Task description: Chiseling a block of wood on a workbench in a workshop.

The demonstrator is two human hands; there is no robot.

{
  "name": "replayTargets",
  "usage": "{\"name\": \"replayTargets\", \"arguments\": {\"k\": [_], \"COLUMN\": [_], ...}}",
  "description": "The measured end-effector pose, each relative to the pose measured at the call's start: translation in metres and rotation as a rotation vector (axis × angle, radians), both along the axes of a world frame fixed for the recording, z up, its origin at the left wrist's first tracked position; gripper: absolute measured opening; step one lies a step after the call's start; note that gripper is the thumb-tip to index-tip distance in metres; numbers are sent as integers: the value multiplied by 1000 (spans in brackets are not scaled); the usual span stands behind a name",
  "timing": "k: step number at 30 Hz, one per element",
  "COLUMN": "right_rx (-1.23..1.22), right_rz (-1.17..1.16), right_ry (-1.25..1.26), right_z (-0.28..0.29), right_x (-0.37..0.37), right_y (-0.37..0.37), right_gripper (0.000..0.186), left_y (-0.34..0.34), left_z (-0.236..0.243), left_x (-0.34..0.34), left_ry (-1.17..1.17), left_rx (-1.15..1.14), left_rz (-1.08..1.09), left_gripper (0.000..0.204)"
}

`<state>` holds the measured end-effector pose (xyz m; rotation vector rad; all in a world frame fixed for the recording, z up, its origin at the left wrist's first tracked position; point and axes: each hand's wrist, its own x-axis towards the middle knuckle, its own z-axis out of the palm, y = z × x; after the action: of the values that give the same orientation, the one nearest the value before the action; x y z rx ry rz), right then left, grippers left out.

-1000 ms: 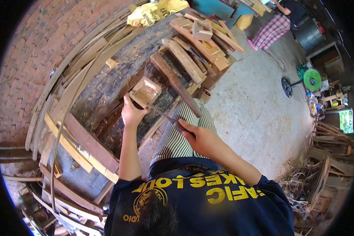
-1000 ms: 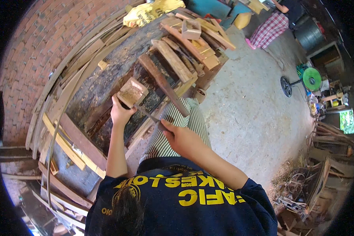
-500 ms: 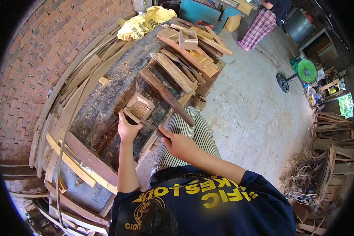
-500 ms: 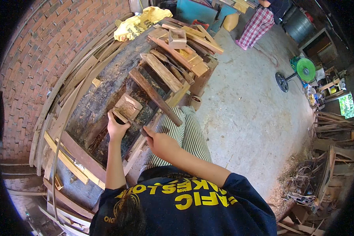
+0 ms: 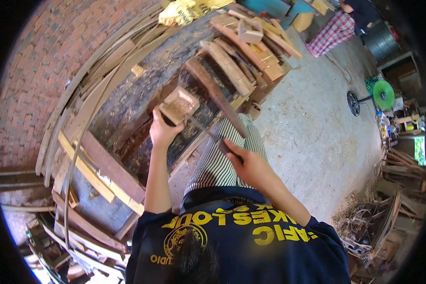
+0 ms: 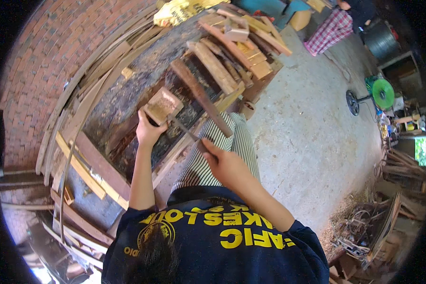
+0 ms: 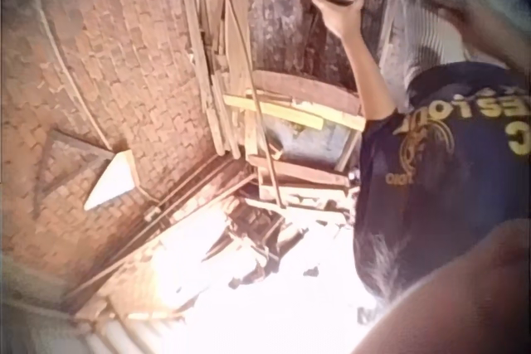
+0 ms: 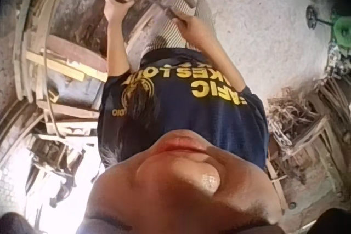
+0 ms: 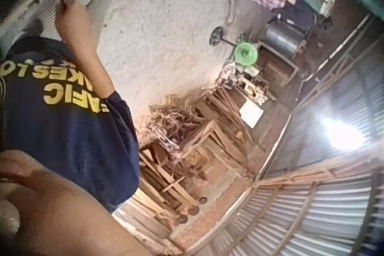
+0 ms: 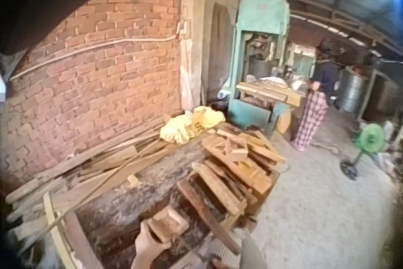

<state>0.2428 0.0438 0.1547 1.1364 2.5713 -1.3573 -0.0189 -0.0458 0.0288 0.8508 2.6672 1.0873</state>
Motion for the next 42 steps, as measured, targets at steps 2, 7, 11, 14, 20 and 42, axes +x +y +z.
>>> {"name": "replayTargets", "arguments": {"k": [2, 7, 11, 14, 20, 42], "right_rx": [-29, -2, -244, -97, -177, -521], "right_rz": [17, 3, -324, -791, -1616, -1749], "right_ry": [28, 102, -17, -142, 1105, 1501], "right_z": [-10, -4, 13, -7, -29, -63], "right_x": [3, 8, 40, 129, 349, 470], "right_y": [5, 11, 33, 81, 154, 117], "right_gripper": [38, 38, 41, 36, 35, 12], "left_y": [2, 8, -3, 1, 2, 13], "left_z": [1, 2, -4, -2, -8, 16], "left_x": [-1, 1, -1, 1, 2, 23], "left_ry": [-32, -62, 3, -1, 53, 90], "left_rx": [-5, -49, -35, -52, 54, 9], "left_rz": [-3, -11, 0, -14, -60, -80], "left_gripper": [93, 96, 97, 99, 105, 55]}}
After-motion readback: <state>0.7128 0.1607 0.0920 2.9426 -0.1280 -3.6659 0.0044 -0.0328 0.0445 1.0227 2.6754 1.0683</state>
